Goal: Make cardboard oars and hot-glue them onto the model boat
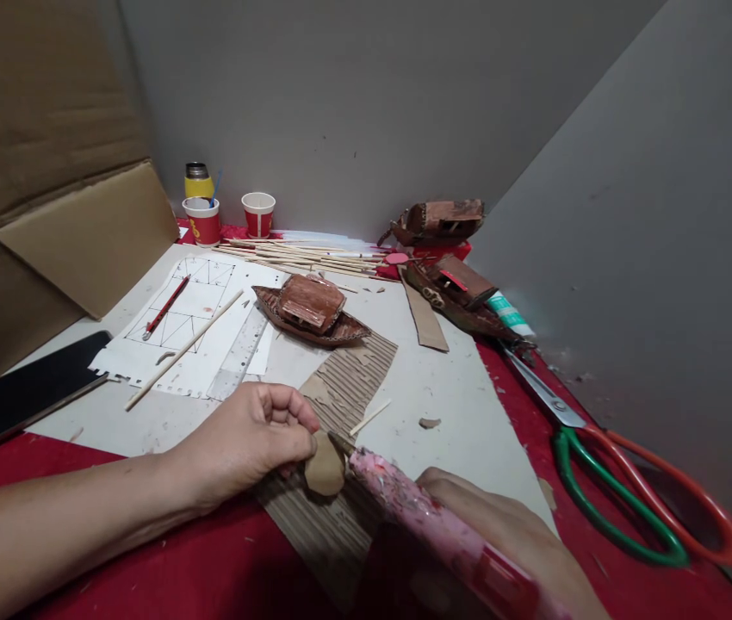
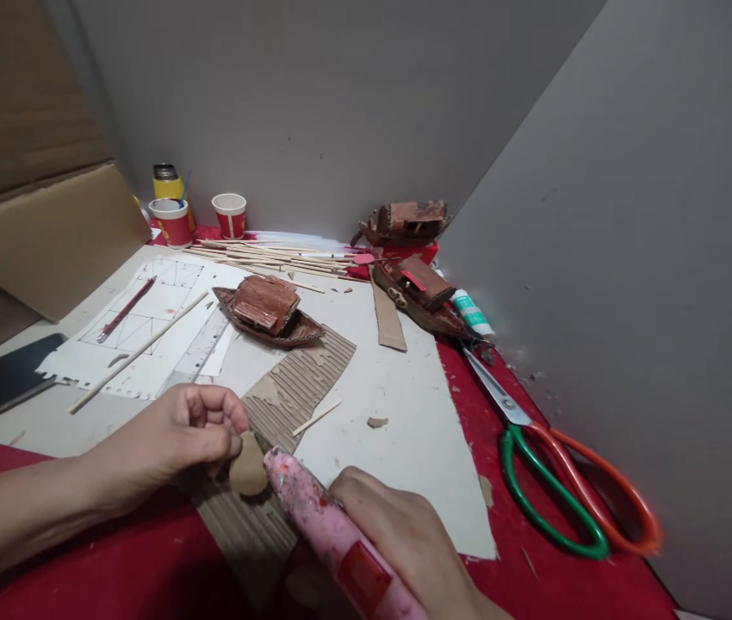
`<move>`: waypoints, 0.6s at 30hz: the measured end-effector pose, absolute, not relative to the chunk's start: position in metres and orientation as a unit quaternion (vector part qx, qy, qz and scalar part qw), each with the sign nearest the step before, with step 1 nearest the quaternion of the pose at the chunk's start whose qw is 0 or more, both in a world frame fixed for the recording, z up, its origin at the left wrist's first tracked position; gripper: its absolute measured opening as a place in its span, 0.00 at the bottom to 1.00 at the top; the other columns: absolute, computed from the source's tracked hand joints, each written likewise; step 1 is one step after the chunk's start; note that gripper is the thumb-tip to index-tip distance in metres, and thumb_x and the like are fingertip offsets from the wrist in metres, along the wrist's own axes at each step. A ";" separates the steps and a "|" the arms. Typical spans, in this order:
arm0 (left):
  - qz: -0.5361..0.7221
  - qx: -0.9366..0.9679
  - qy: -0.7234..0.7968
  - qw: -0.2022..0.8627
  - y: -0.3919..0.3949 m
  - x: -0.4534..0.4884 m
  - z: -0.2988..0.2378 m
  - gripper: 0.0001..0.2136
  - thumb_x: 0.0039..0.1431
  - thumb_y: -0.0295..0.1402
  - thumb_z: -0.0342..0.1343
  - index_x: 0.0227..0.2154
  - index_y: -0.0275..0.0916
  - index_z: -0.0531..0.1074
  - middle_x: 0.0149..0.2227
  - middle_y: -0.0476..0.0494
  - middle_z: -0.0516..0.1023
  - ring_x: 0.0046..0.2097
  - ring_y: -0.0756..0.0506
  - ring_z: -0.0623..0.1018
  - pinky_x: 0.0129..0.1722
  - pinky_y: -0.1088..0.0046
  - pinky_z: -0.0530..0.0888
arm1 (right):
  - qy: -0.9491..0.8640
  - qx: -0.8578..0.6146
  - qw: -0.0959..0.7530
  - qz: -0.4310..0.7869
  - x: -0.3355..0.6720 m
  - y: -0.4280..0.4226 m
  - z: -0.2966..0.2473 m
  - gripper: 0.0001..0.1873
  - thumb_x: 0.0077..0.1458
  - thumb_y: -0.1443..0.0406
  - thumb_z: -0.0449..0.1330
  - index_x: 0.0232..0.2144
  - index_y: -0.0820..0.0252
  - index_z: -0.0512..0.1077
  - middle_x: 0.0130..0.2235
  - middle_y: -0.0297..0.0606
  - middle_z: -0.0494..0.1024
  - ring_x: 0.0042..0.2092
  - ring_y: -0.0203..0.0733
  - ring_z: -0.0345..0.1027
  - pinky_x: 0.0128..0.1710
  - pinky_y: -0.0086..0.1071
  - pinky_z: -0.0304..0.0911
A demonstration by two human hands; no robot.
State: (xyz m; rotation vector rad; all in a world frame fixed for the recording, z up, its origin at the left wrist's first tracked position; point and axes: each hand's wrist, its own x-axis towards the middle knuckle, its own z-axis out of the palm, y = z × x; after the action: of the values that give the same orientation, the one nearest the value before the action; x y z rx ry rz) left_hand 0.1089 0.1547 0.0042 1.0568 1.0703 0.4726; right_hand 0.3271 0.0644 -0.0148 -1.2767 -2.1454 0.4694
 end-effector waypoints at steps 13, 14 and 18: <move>0.230 0.484 0.478 0.696 0.153 0.108 0.003 0.06 0.39 0.26 0.55 0.25 0.36 0.69 0.16 0.56 0.66 0.20 0.55 0.62 0.21 0.79 0.56 | -0.811 -0.447 0.308 0.217 0.330 0.066 -0.020 0.12 0.54 0.63 0.58 0.26 0.54 0.56 0.22 0.27 0.60 0.21 0.33 0.55 0.20 0.29 0.50; 0.233 0.484 0.479 0.694 0.153 0.108 0.003 0.06 0.39 0.27 0.55 0.25 0.36 0.69 0.16 0.56 0.66 0.20 0.55 0.62 0.21 0.79 0.56 | -0.809 -0.447 0.311 0.218 0.330 0.065 -0.020 0.12 0.54 0.63 0.58 0.26 0.54 0.58 0.22 0.27 0.60 0.20 0.33 0.55 0.20 0.29 0.49; 0.240 0.482 0.485 0.689 0.154 0.108 0.005 0.06 0.39 0.27 0.55 0.25 0.36 0.69 0.16 0.56 0.66 0.20 0.55 0.63 0.21 0.78 0.57 | -0.801 -0.459 0.326 0.203 0.328 0.062 -0.019 0.09 0.54 0.63 0.59 0.26 0.55 0.62 0.21 0.27 0.61 0.19 0.33 0.56 0.19 0.29 0.49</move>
State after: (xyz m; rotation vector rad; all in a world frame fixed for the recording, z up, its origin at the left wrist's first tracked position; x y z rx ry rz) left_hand 0.1080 0.1536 0.0050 1.0779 1.0840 0.5366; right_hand 0.3278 0.0616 -0.0189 -1.2033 -2.0993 0.5322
